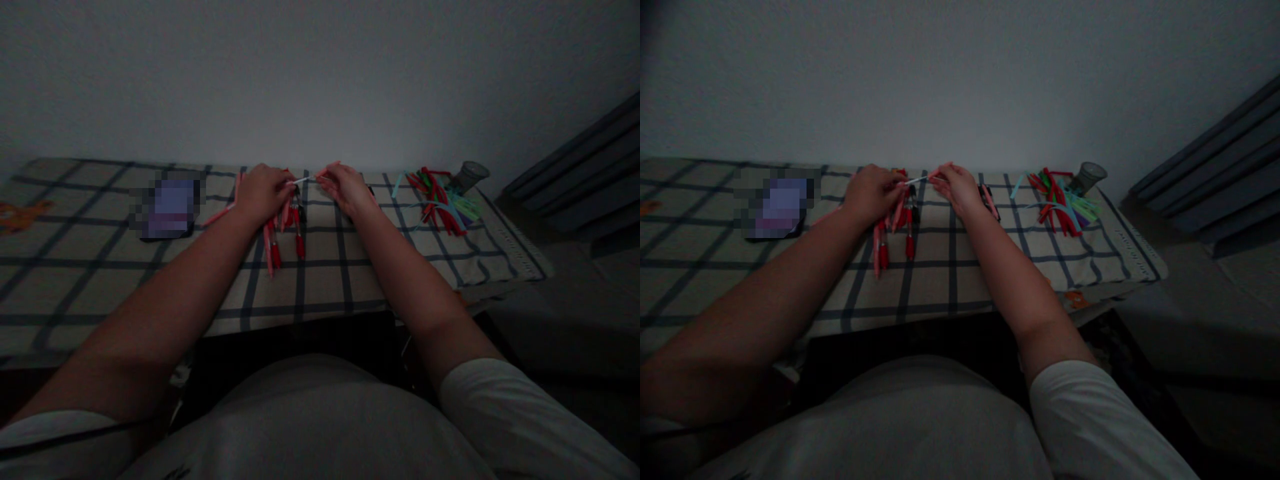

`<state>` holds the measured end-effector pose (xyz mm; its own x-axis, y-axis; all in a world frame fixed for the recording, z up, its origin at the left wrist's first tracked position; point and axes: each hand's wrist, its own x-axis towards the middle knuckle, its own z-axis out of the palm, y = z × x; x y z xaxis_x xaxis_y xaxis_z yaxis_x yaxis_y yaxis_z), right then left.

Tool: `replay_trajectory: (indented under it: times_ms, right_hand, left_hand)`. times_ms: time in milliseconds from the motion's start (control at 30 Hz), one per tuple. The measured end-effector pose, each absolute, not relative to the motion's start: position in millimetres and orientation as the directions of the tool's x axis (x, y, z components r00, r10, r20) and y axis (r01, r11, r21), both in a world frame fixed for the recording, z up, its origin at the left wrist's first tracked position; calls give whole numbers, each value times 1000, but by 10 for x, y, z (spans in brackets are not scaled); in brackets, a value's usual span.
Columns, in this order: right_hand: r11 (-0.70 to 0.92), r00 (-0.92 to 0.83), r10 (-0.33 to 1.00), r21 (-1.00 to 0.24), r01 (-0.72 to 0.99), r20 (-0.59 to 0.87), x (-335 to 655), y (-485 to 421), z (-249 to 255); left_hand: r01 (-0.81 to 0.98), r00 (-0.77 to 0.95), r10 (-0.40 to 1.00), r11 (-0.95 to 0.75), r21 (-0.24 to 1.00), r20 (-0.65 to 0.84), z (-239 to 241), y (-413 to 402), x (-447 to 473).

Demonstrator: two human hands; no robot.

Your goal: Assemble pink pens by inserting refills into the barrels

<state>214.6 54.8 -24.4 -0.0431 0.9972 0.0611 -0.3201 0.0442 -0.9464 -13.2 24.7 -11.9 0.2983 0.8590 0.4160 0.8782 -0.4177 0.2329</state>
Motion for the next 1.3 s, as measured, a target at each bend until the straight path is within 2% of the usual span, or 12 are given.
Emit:
replay_trajectory:
  times_ms: [300,467,1300]
  right_hand:
    - [61,-61,994,-937,-344,87,2164,582,-296]
    - [57,-19,997,-937,-344,68,2167,585,-281]
    - [30,-41,998,-947,-321,45,2153,516,-217]
  left_hand:
    - [873,296,859,-421,247,419,-119,244,-139]
    - [879,293,866,-411,244,405,-109,244,-135]
    - [868,299,857,-427,253,420,-107,240,-131]
